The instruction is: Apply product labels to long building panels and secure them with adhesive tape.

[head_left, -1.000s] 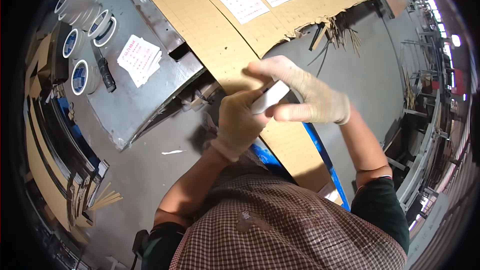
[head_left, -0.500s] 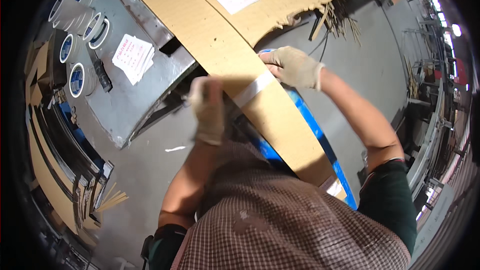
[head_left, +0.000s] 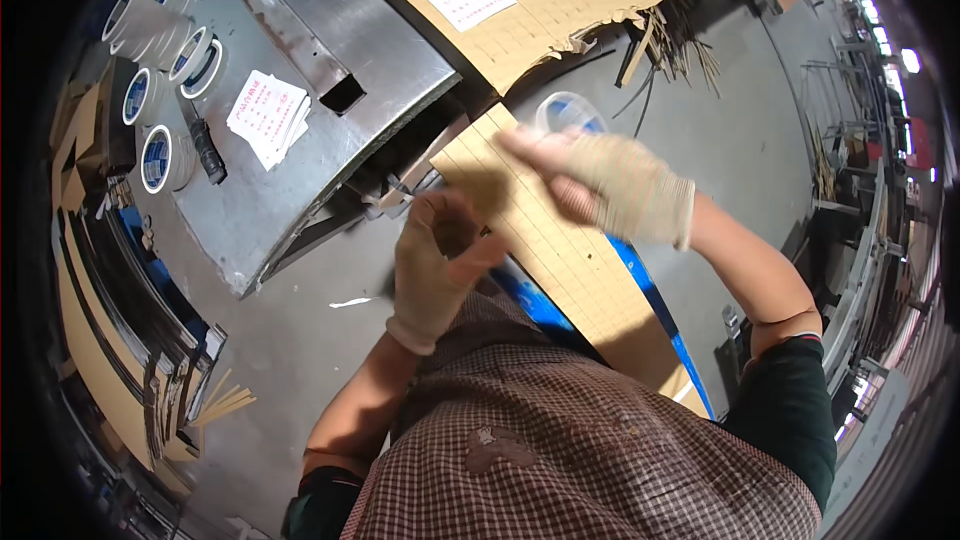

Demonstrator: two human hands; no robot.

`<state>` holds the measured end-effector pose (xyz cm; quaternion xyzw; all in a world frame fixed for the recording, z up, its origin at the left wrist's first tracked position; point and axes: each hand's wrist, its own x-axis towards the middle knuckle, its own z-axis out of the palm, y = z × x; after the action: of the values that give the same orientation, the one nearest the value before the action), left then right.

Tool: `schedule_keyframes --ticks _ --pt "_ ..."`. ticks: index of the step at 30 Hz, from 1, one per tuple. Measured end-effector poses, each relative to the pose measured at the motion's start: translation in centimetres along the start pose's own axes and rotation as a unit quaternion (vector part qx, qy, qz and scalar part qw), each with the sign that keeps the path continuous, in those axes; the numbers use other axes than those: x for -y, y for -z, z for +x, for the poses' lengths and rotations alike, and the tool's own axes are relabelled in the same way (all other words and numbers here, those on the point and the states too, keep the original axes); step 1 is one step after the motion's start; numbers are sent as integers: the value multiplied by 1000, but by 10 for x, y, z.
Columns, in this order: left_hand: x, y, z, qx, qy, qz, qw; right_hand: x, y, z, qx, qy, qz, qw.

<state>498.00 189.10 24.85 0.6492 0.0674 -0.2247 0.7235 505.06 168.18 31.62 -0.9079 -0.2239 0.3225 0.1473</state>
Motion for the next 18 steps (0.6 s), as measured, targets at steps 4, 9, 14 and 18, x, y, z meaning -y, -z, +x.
schedule_keyframes --ticks 4,9,14,18 --pt "-2 7 -9 26 -59 -148 987 32 21 -4 54 178 123 975" --pt "79 59 15 20 91 -204 975 -112 18 51 -4 85 130 988" --pt "138 27 96 16 -174 -184 967 -93 -84 94 52 110 429 895" --pt "213 56 102 74 -262 122 954 -49 -77 87 -351 4 214 912"
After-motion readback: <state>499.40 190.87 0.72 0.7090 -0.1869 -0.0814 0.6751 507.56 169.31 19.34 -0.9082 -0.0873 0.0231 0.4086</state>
